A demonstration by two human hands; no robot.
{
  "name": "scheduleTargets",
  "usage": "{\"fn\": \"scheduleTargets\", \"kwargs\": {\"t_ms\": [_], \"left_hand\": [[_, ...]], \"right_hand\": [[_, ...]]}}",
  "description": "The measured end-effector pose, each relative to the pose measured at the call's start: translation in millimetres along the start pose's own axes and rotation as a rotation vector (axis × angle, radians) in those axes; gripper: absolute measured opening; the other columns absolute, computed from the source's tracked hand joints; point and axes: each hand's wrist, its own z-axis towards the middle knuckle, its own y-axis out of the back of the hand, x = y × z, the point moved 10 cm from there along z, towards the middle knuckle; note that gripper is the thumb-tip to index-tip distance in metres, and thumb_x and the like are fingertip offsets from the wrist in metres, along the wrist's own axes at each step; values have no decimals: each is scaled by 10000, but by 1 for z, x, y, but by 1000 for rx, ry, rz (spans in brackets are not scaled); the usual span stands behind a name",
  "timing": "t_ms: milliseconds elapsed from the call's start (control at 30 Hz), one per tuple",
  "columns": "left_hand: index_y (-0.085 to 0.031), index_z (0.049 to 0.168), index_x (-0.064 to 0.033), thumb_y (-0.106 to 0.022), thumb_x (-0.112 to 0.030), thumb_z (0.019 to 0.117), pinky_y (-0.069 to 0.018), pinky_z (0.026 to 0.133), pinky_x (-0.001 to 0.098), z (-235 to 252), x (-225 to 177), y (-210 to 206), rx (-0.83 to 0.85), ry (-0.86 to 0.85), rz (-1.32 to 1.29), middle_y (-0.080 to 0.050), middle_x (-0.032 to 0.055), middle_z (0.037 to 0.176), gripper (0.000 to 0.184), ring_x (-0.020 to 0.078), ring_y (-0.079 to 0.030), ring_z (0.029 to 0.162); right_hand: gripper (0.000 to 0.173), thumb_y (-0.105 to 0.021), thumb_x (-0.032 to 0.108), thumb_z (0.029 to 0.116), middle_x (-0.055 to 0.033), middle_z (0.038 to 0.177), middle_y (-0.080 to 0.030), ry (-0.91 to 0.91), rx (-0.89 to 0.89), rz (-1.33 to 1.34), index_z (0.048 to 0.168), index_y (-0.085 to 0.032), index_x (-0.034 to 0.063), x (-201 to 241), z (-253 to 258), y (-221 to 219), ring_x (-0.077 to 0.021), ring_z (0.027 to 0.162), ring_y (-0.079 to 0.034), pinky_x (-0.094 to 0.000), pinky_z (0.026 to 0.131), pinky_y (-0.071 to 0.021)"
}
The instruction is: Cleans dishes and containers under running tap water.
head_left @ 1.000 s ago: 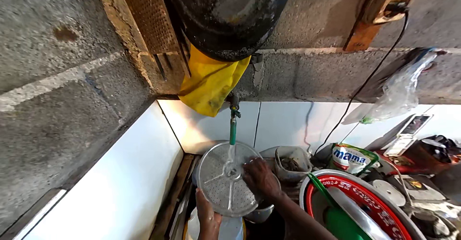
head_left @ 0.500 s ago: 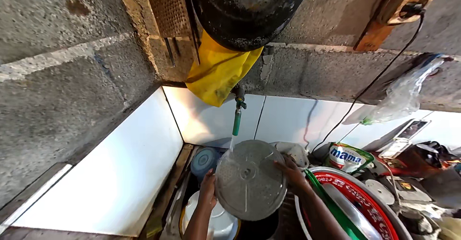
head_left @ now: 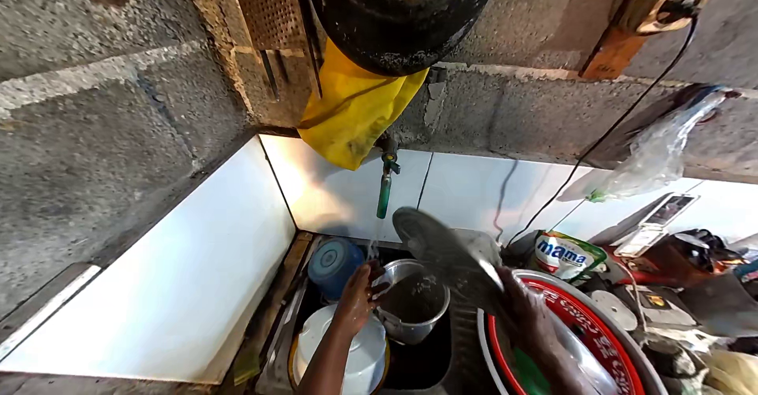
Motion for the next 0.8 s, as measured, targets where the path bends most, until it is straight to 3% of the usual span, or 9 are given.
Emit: {"fn": "scheduleTargets", "kwargs": {"t_ms": [100,167,267,367,433,500,600,733,800], "left_hand": [[-418,1496,-141,-5,-648,1030,-569,774,488,-13,-4,-10,96,97,-95,-666,173,1236,802,332,-688,998],[-502,1375,-112,-105,-705,1009,-583,754,478,-21,-2,-3,58,121,-241,-680,163,1140,802,305,-689,960],[-530,1249,-59,-432,-181,1046,-582,730,365,-24,9,22,-133,61,-352,-652,110,1004,256,193,-672,862],[-507,1138,-60,-427,46,881,-580,611,306,-26,19,41,-250,-25,-418,-649,80,874,289,137,-671,727],[-485,1162,-59,-403,94,825,-589,610,304,-27,24,45,-251,-74,-476,-661,82,898,379,134,-684,741],[-463,1208,-63,-393,120,794,-602,633,313,-28,27,43,-219,-108,-521,-670,84,944,458,140,-699,782],[-433,1278,-75,-372,116,779,-606,652,321,-29,27,31,-153,-133,-533,-674,79,976,538,140,-704,816],[-437,1254,-112,-304,72,895,-601,643,279,-36,28,15,-44,-139,-522,-685,12,857,425,94,-694,721],[-432,1270,-96,-356,105,787,-616,671,301,-43,26,18,-38,-166,-529,-705,33,929,528,112,-716,788]], "right_hand": [[199,-590,170,960,-28,966,-775,254,90,68,1031,-772,136,10,-25,-32,-177,914,-723,-332,850,-583],[254,-525,172,1029,52,1109,-765,401,218,63,1086,-755,264,21,-40,-60,-151,1031,-701,-341,889,-551],[342,-512,121,1026,80,1197,-739,553,357,18,1145,-747,339,31,-58,-93,-142,1085,-679,-341,899,-532],[257,-589,262,995,10,1292,-709,542,567,86,1188,-754,305,22,-68,-120,-208,1205,-654,-407,990,-525],[426,-605,477,998,-90,1413,-636,361,755,236,1265,-739,174,5,-68,-138,-274,1350,-559,-458,1140,-430],[570,-563,473,1019,-161,1524,-526,183,862,306,1410,-621,62,1,-57,-154,-325,1454,-448,-470,1216,-333],[596,-452,437,1075,-164,1601,-426,198,937,269,1528,-476,50,31,-44,-188,-354,1515,-344,-503,1258,-232],[645,-388,521,1070,-116,1651,-355,320,901,236,1575,-423,120,54,-26,-243,-342,1554,-256,-597,1254,-131],[617,-356,533,1072,-96,1649,-364,311,830,190,1573,-439,183,40,-5,-258,-342,1548,-275,-635,1240,-135]]}}
